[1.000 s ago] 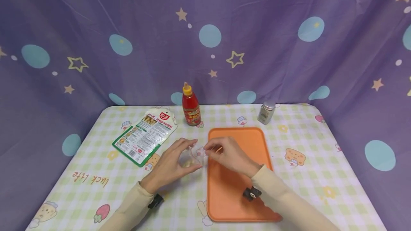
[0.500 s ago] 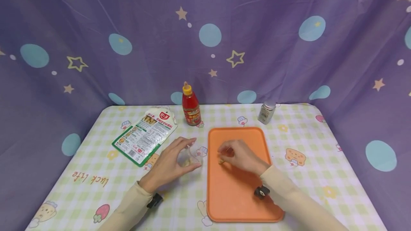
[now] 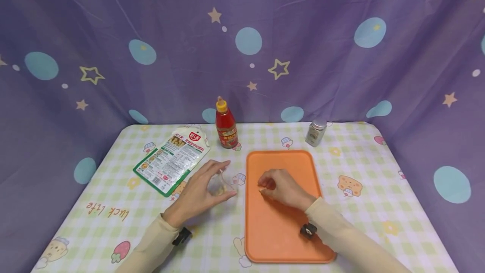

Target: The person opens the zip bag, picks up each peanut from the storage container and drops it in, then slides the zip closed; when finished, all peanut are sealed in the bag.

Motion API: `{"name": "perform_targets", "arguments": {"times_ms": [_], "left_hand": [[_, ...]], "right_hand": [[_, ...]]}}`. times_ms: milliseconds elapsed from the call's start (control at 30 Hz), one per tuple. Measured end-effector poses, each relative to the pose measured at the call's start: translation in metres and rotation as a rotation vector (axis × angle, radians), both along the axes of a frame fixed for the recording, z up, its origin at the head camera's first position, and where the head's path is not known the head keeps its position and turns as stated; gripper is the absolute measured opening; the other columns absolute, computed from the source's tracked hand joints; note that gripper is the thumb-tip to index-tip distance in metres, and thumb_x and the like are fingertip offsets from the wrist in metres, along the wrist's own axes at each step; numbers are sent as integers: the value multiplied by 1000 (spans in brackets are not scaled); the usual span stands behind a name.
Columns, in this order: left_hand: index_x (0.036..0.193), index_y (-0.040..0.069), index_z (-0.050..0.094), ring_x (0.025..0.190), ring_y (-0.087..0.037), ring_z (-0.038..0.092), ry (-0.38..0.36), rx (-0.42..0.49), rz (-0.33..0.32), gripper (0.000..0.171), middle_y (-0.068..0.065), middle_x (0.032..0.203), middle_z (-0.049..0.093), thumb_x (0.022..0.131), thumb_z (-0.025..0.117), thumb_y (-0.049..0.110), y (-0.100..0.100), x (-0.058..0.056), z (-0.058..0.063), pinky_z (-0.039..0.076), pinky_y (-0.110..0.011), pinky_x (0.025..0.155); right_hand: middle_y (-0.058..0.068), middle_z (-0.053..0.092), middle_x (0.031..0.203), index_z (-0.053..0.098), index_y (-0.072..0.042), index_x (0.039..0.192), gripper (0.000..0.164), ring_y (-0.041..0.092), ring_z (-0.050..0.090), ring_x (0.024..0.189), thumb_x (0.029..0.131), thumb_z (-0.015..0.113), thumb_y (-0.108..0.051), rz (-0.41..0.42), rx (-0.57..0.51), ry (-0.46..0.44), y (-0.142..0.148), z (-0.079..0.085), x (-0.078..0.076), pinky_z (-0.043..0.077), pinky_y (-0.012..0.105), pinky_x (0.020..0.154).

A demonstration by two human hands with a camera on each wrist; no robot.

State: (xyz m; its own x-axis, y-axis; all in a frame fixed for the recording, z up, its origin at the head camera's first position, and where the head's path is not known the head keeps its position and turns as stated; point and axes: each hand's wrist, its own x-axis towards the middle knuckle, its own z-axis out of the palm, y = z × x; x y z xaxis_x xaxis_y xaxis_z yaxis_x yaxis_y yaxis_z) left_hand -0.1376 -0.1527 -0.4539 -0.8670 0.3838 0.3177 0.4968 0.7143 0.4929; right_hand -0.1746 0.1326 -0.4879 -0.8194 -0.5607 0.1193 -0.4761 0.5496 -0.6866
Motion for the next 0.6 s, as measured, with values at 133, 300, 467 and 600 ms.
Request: {"name": "perform_targets", "arguments": {"times_ms": [133,300,467,600], "left_hand": [[151,25,53,119,-9,63,3,-4,0,82,4,128,64,82,84,56,0,0,1,59,-35,99],[151,25,53,118,-8,62,15,-10,3,82,7,127,63,82,84,56,0,1,2,59,-34,98],[151,24,54,117,-8,63,37,-8,3,81,9,126,62,82,85,55,0,2,3,60,-34,94],[151,23,54,117,-9,63,54,-6,-5,81,7,127,63,83,84,55,0,2,3,60,-35,94]], "right_hand": [[-4,74,85,78,-12,97,10,3,64,76,88,82,-9,-9,10,11,0,0,1,58,25,71],[-5,72,82,77,-13,94,8,0,62,73,88,81,-8,-27,26,25,1,0,2,55,22,69],[-6,71,80,77,-13,91,5,0,60,71,89,81,-9,-38,31,34,1,-2,2,53,19,66],[-7,71,79,78,-14,90,5,0,61,70,89,81,-10,-65,20,50,-1,-2,2,53,19,66]]}}
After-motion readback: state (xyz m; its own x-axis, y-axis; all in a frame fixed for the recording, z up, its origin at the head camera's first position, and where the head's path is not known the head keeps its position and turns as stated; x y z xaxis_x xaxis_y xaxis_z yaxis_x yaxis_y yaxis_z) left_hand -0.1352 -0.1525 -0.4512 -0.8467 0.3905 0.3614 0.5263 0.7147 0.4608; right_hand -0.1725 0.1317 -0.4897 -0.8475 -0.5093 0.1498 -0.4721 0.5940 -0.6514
